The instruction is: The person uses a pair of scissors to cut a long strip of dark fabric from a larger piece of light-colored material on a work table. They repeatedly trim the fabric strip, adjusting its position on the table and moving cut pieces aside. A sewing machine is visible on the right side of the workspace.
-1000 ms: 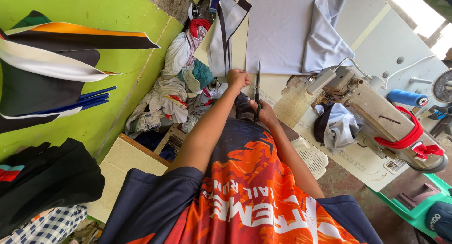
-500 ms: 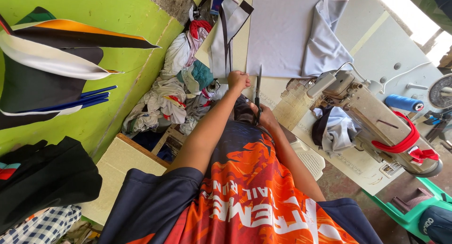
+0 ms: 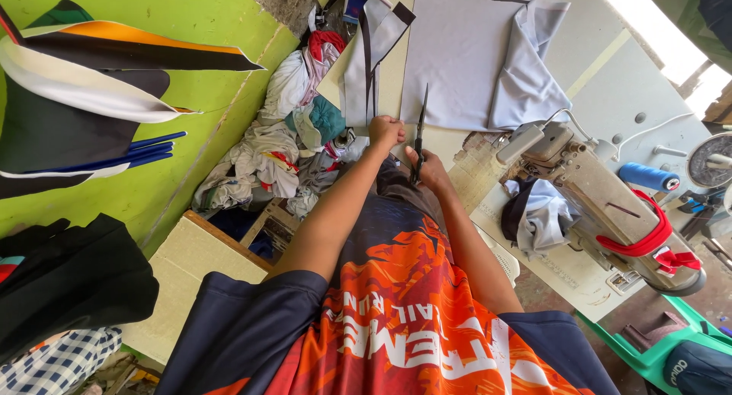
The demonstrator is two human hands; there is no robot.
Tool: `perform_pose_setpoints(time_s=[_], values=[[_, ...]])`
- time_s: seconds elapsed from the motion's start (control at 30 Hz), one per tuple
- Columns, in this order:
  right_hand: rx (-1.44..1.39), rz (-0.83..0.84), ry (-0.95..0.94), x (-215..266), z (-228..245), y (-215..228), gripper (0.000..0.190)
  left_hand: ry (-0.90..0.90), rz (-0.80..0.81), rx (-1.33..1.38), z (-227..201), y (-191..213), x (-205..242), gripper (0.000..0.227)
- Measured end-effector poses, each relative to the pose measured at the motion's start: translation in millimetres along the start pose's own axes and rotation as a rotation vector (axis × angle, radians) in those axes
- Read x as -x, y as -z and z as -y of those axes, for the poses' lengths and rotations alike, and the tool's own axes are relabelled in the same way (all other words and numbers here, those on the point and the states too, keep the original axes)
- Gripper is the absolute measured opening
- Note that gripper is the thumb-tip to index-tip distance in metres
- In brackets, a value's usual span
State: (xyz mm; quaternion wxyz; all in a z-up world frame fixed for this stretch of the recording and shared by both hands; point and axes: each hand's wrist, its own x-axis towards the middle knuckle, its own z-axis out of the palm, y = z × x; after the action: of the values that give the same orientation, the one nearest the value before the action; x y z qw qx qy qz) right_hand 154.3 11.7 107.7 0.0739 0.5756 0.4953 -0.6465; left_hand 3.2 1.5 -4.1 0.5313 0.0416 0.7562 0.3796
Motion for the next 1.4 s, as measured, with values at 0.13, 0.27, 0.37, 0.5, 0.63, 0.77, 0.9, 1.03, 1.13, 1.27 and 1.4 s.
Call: perform_pose_setpoints(time_s=[0.13, 0.27, 0.37, 0.5, 0.63, 0.77, 0.9, 1.03, 1.13, 1.27, 1.4], values=[[0.013, -0.025, 0.037, -45.7, -49.5, 0.7, 0.073, 0.004, 0.009, -0.012, -0.8, 0.7, 0.3, 0.020], [0.031, -0.110, 0.075, -38.0, -49.3, -3.0, 0.067, 0.010, 0.007, -0.021, 6.1, -1.8, -4.1, 0.020], [0.053, -0.090, 0.068, -15.1, -28.4, -2.3, 0.068, 0.008, 0.011, -0.022, 5.3, -1.6, -3.0, 0.021], [0.033, -0.038, 0.000, 14.9, 0.6, -0.8, 0.070, -0.019, 0.004, -0.029, 1.2, 0.4, 1.0, 0.018], [0.025, -0.028, 0.025, -9.4, 0.4, 7.1, 0.074, -0.012, -0.012, -0.038, -0.1, 0.5, 1.6, 0.017], [0.027, -0.042, 0.014, 0.7, 50.1, 10.3, 0.074, -0.032, -0.025, -0.089, -4.2, 1.2, 7.3, 0.014], [0.018, -0.035, 0.034, -11.9, 51.7, 14.1, 0.072, -0.029, -0.006, -0.094, -12.5, 6.0, 13.6, 0.016], [0.011, -0.029, 0.048, -19.6, 44.5, 13.2, 0.073, -0.042, -0.011, -0.077, -9.3, 4.5, 8.9, 0.015], [0.020, -0.044, 0.067, -16.4, 48.0, 9.1, 0.072, -0.043, -0.005, -0.104, -9.9, 4.5, 10.1, 0.015], [0.016, -0.109, 0.072, -18.4, 46.5, 3.3, 0.061, -0.033, -0.015, -0.132, -5.8, 4.1, 6.8, 0.014], [0.013, -0.050, 0.026, 4.3, 63.9, 9.6, 0.074, -0.040, -0.013, -0.162, -15.0, 5.7, 12.5, 0.014]])
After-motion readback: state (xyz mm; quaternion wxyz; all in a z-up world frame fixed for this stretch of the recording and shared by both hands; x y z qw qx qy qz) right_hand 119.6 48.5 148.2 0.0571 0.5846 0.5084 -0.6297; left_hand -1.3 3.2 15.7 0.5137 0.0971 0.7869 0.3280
